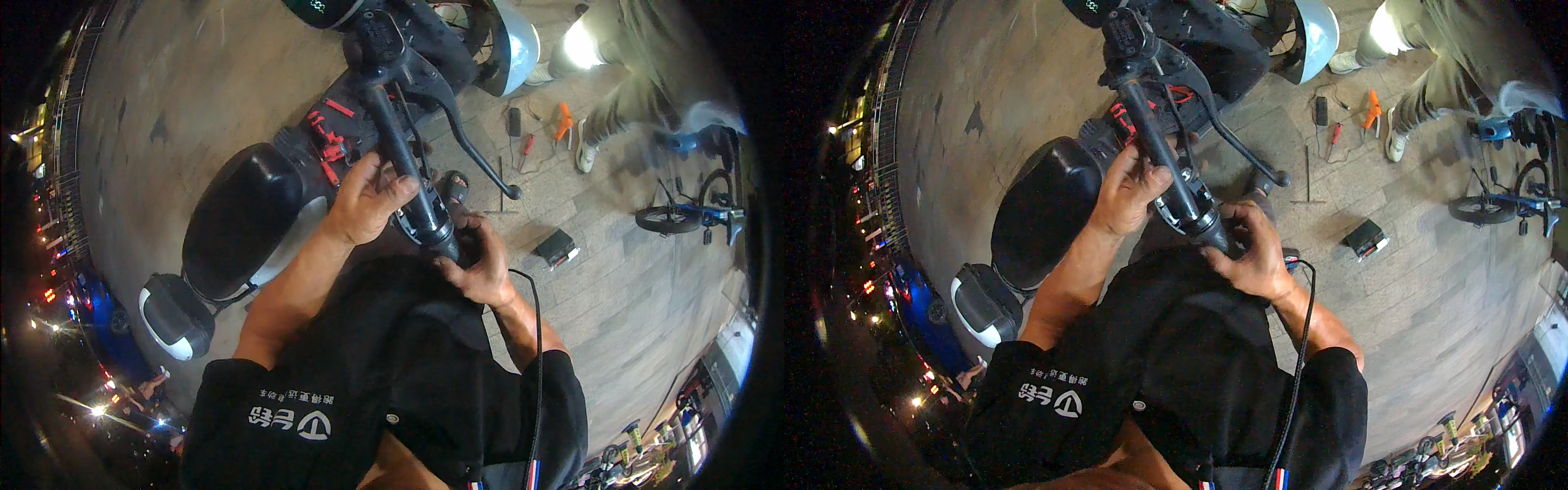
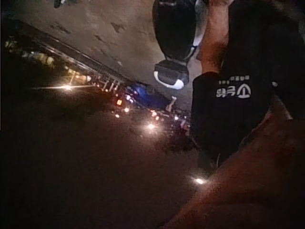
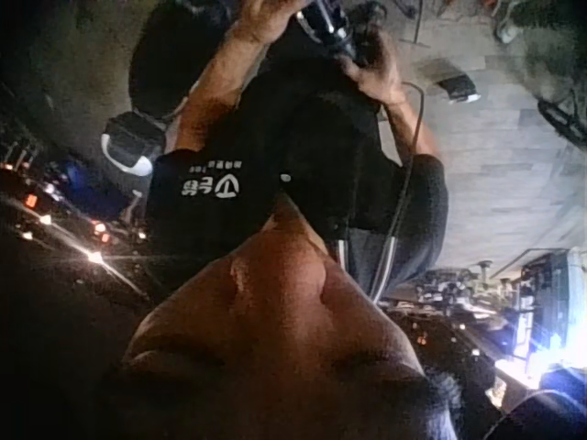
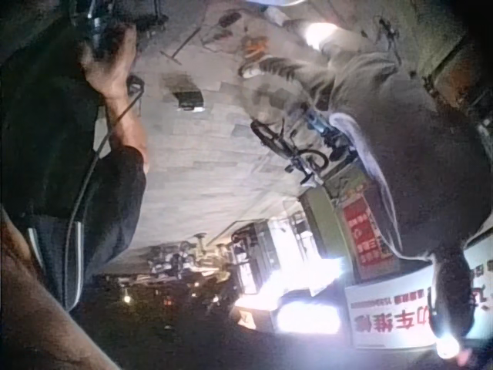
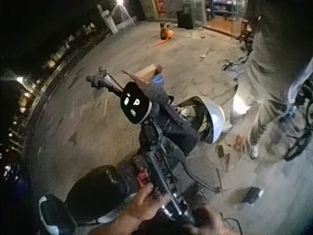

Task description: The person uses a red-handled screwdriver to tighten screws on the left handlebar grip of a scooter. They then remove the grip, reposition it, and reattach it, repeating the process on the right handlebar.

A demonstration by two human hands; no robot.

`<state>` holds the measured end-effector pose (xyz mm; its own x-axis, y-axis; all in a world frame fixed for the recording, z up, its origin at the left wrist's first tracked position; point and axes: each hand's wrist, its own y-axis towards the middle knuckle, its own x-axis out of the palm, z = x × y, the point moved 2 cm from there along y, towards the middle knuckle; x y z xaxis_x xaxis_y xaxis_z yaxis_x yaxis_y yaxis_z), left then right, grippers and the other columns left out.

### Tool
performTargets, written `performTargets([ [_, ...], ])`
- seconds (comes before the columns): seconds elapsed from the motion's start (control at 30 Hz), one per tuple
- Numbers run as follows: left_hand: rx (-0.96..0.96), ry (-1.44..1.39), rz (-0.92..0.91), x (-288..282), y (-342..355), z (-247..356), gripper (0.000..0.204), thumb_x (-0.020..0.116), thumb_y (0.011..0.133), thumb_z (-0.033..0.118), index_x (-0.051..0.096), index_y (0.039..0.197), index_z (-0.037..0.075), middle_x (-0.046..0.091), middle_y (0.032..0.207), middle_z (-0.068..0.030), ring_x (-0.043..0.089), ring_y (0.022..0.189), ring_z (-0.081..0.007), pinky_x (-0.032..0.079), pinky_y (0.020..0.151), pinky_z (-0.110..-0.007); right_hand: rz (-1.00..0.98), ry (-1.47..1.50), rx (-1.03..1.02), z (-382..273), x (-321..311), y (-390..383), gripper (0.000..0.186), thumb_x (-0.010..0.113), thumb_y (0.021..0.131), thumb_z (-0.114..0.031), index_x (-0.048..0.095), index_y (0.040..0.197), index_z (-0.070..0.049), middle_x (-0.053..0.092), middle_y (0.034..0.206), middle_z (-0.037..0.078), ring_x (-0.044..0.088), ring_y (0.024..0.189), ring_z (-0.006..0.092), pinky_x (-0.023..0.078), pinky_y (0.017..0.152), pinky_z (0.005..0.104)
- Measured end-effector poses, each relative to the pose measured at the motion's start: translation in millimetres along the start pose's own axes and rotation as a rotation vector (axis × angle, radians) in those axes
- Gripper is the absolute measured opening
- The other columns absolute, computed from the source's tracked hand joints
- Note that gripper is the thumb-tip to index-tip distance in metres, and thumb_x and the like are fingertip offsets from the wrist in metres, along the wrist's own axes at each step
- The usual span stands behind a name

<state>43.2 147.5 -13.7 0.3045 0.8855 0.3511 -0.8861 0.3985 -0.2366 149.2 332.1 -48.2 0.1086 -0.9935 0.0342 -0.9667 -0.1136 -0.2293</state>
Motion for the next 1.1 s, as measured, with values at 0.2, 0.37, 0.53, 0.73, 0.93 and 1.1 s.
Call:
performTargets([
  [0.2,-0.038,-0.120,-0.008,3.6,-2.3,3.0,0.040,0.061,0.092,0.008,0.046,0.128,-0.002,0.061,0.109,-0.0089,0.064,0.103,-0.0200,0.052,0.091,-0.035,-0.028,-0.140,-0.086,-14.1,-2.9,1.9,0.058,0.084,0.067,-0.013,0.052,0.115,-0.002,0.057,0.101,0.010,0.059,0.090,0.0211,0.051,0.076,0.0314],
  [0.37,-0.047,-0.053,0.020,4.8,-4.0,2.4,0.041,0.060,0.092,0.007,0.045,0.130,-0.002,0.061,0.114,-0.0110,0.064,0.104,-0.0226,0.052,0.091,-0.037,-0.055,-0.049,-0.003,-7.4,-4.4,-1.3,0.057,0.084,0.067,-0.011,0.052,0.114,-0.002,0.056,0.102,0.009,0.058,0.090,0.0192,0.050,0.078,0.0312],
  [0.53,-0.025,-0.118,0.129,11.3,-8.5,-3.2,0.041,0.063,0.092,0.013,0.046,0.126,-0.001,0.060,0.110,-0.0111,0.065,0.102,-0.0284,0.054,0.088,-0.040,-0.072,0.107,0.014,-8.4,1.4,7.0,0.056,0.083,0.066,-0.008,0.052,0.113,-0.001,0.055,0.104,0.007,0.057,0.094,0.0171,0.049,0.083,0.0305],
  [0.73,-0.019,-0.109,0.163,19.6,-27.8,-21.2,0.063,0.067,0.086,0.036,0.043,0.130,-0.001,0.048,0.135,-0.0228,0.060,0.104,-0.0263,0.051,0.089,-0.042,-0.109,0.295,0.060,57.8,-25.5,16.2,0.031,0.050,0.095,-0.025,0.057,0.111,0.000,0.059,0.096,0.007,0.056,0.083,0.0159,0.044,0.075,0.0254],
  [0.93,-0.066,-0.175,0.243,18.6,-27.6,-18.5,0.063,0.073,0.077,0.024,0.047,0.129,0.000,0.058,0.118,-0.0192,0.061,0.097,-0.0249,0.052,0.082,-0.039,-0.098,0.355,0.179,16.3,-4.3,175.5,0.042,0.046,0.101,-0.035,0.066,0.103,0.002,0.066,0.091,0.007,0.059,0.081,0.0153,0.048,0.076,0.0300],
  [1.1,-0.068,-0.199,0.236,13.3,-24.7,-15.8,0.062,0.073,0.076,0.023,0.048,0.127,-0.001,0.056,0.126,-0.0224,0.062,0.097,-0.0259,0.052,0.084,-0.039,-0.345,0.338,0.105,-7.9,35.1,261.9,0.041,0.048,0.099,-0.032,0.065,0.102,0.005,0.067,0.089,0.011,0.060,0.078,0.0182,0.049,0.072,0.0324],
])
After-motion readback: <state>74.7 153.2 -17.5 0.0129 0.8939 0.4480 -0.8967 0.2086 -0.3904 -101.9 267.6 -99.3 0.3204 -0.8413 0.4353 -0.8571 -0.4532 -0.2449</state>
